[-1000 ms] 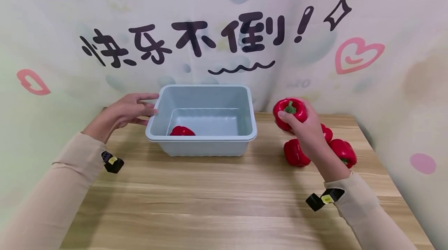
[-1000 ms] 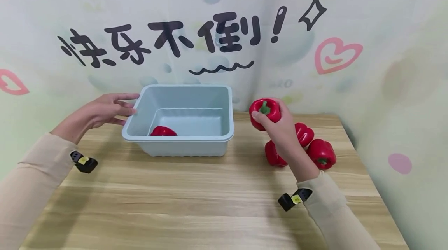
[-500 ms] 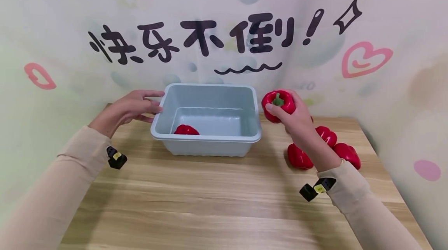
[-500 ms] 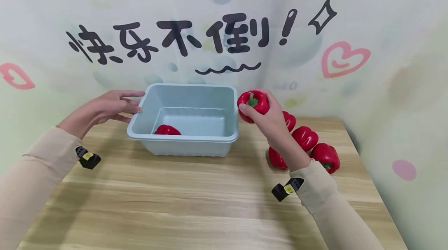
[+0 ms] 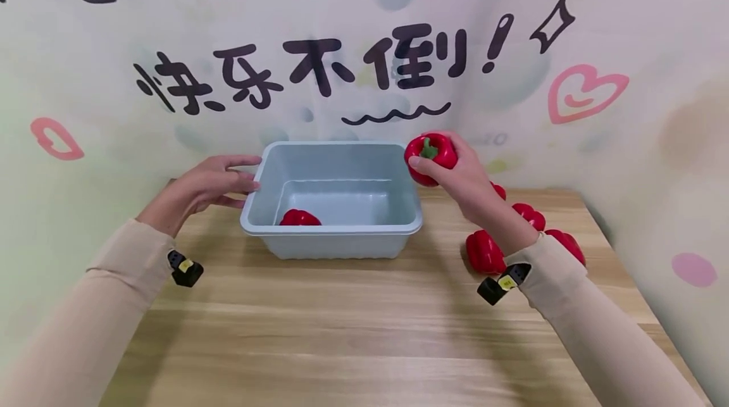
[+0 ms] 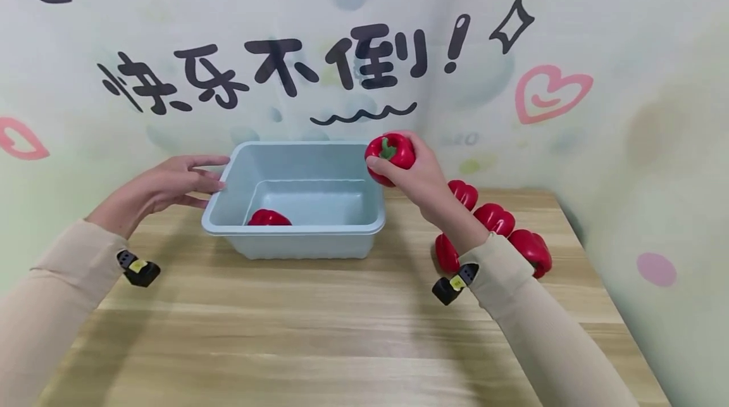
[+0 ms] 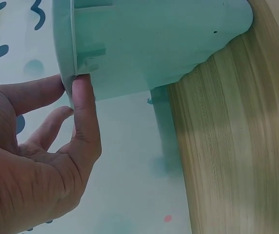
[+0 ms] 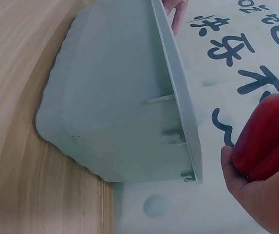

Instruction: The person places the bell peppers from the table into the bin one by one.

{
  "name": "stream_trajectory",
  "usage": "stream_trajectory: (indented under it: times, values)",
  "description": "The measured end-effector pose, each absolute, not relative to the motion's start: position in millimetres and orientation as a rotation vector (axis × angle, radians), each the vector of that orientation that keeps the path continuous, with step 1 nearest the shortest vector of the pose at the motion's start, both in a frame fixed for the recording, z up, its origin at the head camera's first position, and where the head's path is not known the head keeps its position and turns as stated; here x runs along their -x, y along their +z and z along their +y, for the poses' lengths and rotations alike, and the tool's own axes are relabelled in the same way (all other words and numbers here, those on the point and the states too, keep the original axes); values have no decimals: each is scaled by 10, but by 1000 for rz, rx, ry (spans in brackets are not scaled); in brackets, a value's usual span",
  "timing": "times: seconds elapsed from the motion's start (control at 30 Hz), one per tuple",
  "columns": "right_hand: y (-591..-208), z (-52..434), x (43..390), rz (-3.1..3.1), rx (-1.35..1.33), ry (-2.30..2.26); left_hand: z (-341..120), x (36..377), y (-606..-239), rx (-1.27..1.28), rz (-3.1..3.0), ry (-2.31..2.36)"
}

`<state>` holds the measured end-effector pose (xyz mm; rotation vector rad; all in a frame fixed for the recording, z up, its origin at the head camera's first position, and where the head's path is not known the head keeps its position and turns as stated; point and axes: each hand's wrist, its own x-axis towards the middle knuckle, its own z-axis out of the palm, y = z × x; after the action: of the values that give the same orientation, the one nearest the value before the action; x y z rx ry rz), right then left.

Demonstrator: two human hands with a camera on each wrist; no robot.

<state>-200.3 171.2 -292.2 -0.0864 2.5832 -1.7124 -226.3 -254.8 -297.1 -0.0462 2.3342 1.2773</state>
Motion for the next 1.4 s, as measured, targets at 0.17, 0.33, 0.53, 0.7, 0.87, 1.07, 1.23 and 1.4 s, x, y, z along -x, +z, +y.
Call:
stream_trajectory:
  times: [0.17, 0.33, 0.53, 0.7, 0.87, 1.07, 1.23, 1.4]
  values:
    - [-2945, 1639, 2089, 2538, 109, -1710, -2615, 2215, -3011, 66, 2330, 1284]
    - [-2938, 1613, 2132, 2528, 108, -1698, -2617, 2230, -3005, 57, 2330, 1295]
    - [-2886, 1572, 2191, 2529, 154, -1683, -2593, 2242, -2988, 65, 2331, 1289]
    - [-2840, 1542, 2272, 2569, 178, -1646, -2553, 2255, -2970, 60, 2330, 1297]
    - [-2812, 1500, 2335, 2611, 203, -1591, -2512, 2259, -2953, 51, 2354, 1279]
    - [-2761, 1383, 2402, 2624, 262, -1508, -2522, 2246, -2922, 39, 2388, 1251]
    - [-2816, 1313, 2453, 2601, 338, -1416, -2538, 2260, -2952, 36, 2369, 1270]
    - [-2861, 1264, 2503, 2587, 463, -1339, -2530, 2261, -2964, 44, 2355, 1276]
